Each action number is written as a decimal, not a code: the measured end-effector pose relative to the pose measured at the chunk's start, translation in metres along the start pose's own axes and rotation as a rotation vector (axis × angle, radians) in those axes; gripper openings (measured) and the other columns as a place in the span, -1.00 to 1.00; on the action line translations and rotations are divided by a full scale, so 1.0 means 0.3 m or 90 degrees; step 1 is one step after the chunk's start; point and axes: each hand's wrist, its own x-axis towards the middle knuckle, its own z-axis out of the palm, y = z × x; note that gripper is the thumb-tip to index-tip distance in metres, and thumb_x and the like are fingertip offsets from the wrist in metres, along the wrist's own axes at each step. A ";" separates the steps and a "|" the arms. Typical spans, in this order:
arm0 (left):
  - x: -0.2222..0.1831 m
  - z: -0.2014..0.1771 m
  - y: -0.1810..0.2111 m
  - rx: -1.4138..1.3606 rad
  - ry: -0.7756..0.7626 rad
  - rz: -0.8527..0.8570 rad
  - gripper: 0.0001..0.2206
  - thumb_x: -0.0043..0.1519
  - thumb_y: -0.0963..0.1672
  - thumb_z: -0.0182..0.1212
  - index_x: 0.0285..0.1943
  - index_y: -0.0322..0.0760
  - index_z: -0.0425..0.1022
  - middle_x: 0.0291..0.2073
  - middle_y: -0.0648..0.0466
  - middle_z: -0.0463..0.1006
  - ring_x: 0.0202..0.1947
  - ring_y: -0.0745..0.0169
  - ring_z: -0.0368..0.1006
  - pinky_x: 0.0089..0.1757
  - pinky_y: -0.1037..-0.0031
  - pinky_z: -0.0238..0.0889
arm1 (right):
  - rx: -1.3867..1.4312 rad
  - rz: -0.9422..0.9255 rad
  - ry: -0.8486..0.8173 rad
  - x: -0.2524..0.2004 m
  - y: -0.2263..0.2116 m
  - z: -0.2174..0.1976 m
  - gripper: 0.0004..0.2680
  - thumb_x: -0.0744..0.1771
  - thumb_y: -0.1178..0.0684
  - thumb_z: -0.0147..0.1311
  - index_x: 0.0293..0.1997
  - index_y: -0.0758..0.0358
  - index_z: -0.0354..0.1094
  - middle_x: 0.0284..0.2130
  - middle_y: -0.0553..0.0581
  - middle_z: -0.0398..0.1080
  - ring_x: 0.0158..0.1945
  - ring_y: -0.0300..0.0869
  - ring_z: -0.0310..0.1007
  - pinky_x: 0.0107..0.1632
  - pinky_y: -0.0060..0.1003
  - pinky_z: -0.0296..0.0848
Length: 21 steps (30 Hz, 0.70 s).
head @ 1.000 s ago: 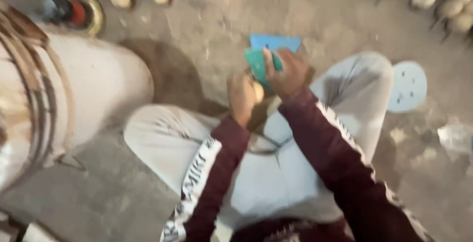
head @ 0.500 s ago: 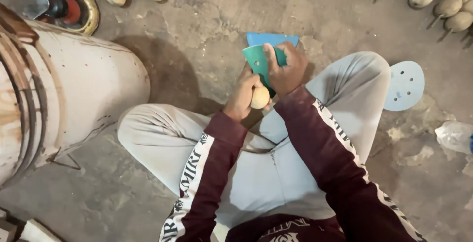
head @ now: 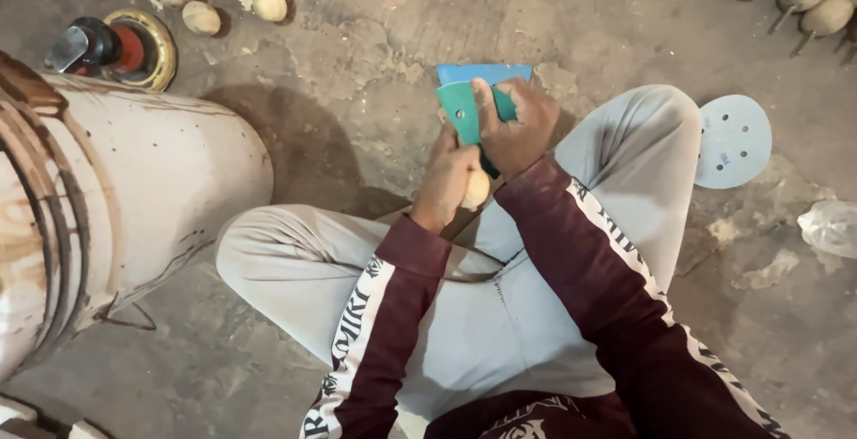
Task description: The person sits on the floor and sands a small round wooden ball by hand, holding it in one hand and rubbing it with pieces of blue and green sandpaper, turning the ball to work different surfaces. Finished wooden balls and turned wooden parts lie on the floor around them.
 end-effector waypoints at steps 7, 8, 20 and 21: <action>-0.053 0.024 0.063 0.259 0.042 0.056 -0.61 0.17 -0.23 0.09 0.22 -0.33 0.35 -0.35 -0.05 0.52 -0.43 0.22 0.46 -0.36 0.46 0.37 | -0.023 -0.023 -0.012 -0.010 0.007 0.010 -0.81 0.36 0.06 0.32 -0.35 0.32 0.41 -0.48 0.22 0.42 -0.46 -0.02 0.44 -0.33 -0.20 0.39; -0.059 0.012 0.087 0.253 0.047 0.058 -0.61 0.17 -0.23 0.09 0.22 -0.33 0.35 -0.35 -0.05 0.52 -0.43 0.22 0.46 -0.36 0.46 0.37 | -0.023 -0.027 -0.019 -0.017 0.004 0.010 -0.81 0.36 0.06 0.32 -0.35 0.32 0.41 -0.48 0.22 0.42 -0.46 -0.02 0.44 -0.33 -0.20 0.39; -0.067 0.015 0.049 -0.105 0.000 -0.109 -0.57 0.20 -0.21 -0.06 0.31 -0.36 0.28 -0.30 -0.08 0.47 -0.66 0.11 0.42 -0.66 0.34 0.31 | -0.066 -0.011 0.001 0.016 -0.058 -0.057 -0.81 0.37 0.06 0.31 -0.37 0.31 0.41 -0.49 0.24 0.41 -0.46 0.05 0.45 -0.33 -0.15 0.40; -0.054 0.007 0.027 -0.091 -0.001 -0.063 -0.56 0.23 -0.23 -0.02 0.35 -0.42 0.32 -0.27 -0.08 0.44 -0.59 0.14 0.40 -0.61 0.33 0.32 | -0.074 -0.018 0.009 0.010 -0.048 -0.057 -0.81 0.38 0.06 0.30 -0.36 0.32 0.41 -0.47 0.26 0.40 -0.43 0.08 0.44 -0.32 -0.14 0.39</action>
